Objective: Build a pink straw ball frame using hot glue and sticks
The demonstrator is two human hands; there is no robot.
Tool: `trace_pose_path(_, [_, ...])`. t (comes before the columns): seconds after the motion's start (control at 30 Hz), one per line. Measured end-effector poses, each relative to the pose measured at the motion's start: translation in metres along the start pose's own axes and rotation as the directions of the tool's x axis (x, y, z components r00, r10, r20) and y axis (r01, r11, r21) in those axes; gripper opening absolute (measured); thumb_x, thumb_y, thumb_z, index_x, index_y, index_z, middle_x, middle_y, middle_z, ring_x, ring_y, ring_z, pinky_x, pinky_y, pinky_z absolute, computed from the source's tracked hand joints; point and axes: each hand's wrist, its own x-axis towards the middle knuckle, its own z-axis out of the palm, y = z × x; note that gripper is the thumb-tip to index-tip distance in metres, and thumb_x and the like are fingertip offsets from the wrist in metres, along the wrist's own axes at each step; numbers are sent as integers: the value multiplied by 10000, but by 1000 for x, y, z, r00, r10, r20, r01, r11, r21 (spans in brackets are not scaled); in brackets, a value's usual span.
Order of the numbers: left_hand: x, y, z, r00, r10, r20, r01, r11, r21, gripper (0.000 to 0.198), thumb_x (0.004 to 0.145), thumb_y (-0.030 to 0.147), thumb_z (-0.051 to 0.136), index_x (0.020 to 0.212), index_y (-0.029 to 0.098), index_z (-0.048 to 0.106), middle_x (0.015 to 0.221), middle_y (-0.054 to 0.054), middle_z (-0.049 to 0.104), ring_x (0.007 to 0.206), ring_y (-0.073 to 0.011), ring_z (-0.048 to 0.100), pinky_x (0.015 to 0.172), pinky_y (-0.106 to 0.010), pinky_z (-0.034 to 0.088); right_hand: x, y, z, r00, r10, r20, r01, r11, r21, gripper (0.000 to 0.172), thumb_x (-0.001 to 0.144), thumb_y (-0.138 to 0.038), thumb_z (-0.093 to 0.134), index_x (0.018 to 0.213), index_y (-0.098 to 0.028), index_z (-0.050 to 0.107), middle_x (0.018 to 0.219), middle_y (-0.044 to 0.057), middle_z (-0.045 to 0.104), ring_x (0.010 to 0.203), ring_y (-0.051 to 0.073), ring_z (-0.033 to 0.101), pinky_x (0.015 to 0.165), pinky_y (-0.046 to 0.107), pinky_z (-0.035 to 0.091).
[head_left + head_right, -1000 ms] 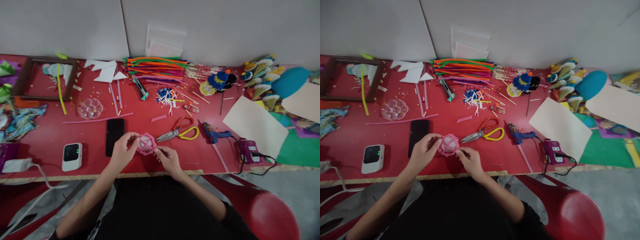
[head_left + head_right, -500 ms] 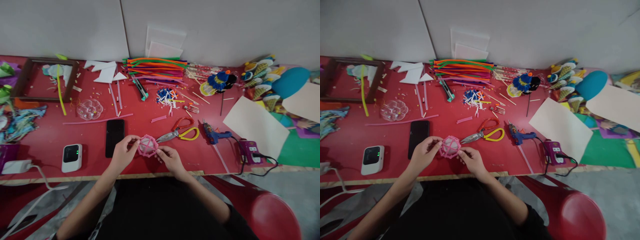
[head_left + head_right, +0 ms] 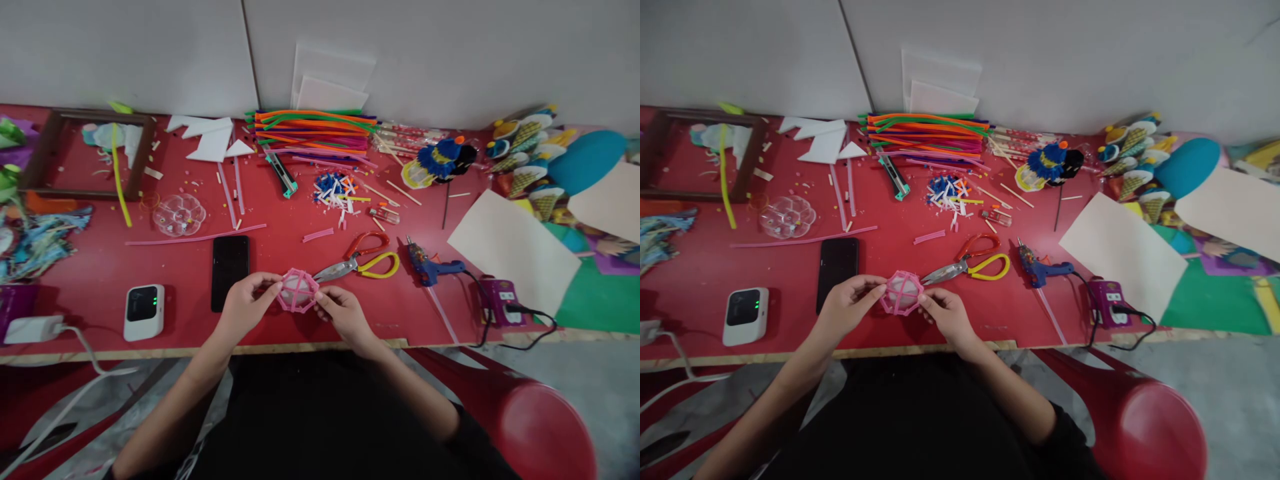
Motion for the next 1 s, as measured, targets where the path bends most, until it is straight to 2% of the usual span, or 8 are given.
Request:
trace_pose_path(0.3, [-2,-5,4,1000,-18,-8,17,998,-59,177,842,349,645,902,201,720,833,-44,780,765,-190,744,690,-288,598,1,-2,0,1000,2,11,-2,1000,-1,548,647,-720,796,732,-189,690,592,-10,610,502,91,499,468,226,422])
trace_pose_path(0.57, [-8,-7,11,998,-18,-64,11,994,-107,143,838,353,637,863,212,632,801,-28,737,752,-181,729,671,-289,594,-2,-5,-1,998,-62,-4,62,996,-69,548,691,-744,746,718,-199,687,585,-8,614,519,110,533,477,238,445])
trace_pose_path(0.8, [-11,-11,15,996,-7,-92,-4,994,-112,172,849,381,635,881,212,614,788,-21,711,717,-169,701,635,-275,576,-1,-6,-3,993,-116,-33,110,982,-154,529,713,-726,736,720,-200,688,565,-13,600,503,106,503,465,232,399])
trace_pose_path(1.0, [-13,-14,17,997,5,-72,-11,996,-84,189,863,383,605,937,209,611,798,-24,713,725,-171,708,618,-267,568,2,-11,-4,988,-152,-19,145,970,-195,508,737,-708,721,714,-202,687,585,-13,609,532,109,509,512,245,412])
